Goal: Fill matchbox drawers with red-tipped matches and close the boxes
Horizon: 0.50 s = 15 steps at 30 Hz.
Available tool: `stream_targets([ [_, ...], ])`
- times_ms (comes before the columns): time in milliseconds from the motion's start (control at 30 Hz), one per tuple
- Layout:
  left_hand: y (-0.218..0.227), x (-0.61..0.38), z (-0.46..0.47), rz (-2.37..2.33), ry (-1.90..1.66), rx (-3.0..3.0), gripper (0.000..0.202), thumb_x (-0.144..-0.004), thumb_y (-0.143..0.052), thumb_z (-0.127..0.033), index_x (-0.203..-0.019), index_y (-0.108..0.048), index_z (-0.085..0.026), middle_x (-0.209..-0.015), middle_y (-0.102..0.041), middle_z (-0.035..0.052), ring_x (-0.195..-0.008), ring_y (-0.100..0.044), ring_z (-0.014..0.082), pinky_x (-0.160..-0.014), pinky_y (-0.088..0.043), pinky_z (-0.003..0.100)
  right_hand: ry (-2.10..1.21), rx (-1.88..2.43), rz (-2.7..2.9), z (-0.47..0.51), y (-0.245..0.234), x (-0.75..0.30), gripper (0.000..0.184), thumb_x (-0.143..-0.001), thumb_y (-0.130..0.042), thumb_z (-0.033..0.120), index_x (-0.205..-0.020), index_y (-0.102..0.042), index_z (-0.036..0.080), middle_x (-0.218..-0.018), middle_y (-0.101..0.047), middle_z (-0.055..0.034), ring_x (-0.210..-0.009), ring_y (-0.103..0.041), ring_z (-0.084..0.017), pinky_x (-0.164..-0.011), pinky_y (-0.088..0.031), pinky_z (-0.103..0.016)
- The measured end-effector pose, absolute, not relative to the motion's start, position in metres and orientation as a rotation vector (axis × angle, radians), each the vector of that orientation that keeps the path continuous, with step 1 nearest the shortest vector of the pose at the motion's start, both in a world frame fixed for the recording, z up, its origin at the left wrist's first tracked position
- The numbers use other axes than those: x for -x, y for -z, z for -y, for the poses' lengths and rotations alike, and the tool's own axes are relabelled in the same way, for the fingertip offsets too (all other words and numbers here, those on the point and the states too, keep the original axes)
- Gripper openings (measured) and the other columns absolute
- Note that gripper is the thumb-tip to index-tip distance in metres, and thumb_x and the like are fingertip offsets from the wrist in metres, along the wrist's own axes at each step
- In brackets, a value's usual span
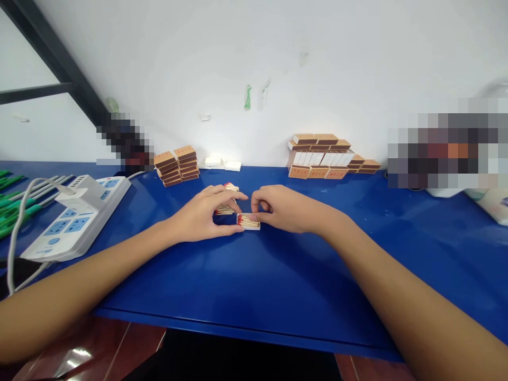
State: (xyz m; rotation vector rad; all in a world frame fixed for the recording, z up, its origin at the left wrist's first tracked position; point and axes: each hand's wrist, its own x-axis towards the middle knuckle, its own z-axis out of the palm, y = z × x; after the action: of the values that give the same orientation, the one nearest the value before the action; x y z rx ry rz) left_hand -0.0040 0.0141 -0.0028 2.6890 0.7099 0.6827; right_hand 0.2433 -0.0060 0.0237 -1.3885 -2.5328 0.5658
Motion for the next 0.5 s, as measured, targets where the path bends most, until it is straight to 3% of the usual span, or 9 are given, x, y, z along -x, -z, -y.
stream_targets([
  [233, 0.0036, 0.0045, -0.0152, -0.707, -0.667, -2.684, 0.055, -0.089, -0.076, -0.041, -0.137, -0.053, -0.027, -0.109, -0.077, -0.0005, -0.119, -0.061, 0.0241, -0.109, -0.039, 0.044, -0.583, 1.301, 2.553, 0.0068, -0.0252, -0.2391, 0.018, -0.094, -0.062, 0.038, -0.091, -0.072, 0.022, -0.082, -0.059, -0.0013, -0.071, -0.05, -0.014, -0.066, -0.035, -0.03],
  [500, 0.0023, 0.0035, -0.0138, -0.733, -0.652, -2.689, 0.057, -0.088, -0.077, -0.041, -0.138, -0.053, -0.026, -0.11, -0.077, -0.0001, -0.124, -0.06, 0.0252, -0.111, -0.039, 0.044, -0.549, 1.363, 2.531, 0.0094, -0.02, -0.234, 0.029, -0.095, -0.06, 0.047, -0.085, -0.066, 0.02, -0.079, -0.061, -0.0015, -0.066, -0.049, -0.014, -0.061, -0.032, -0.03],
])
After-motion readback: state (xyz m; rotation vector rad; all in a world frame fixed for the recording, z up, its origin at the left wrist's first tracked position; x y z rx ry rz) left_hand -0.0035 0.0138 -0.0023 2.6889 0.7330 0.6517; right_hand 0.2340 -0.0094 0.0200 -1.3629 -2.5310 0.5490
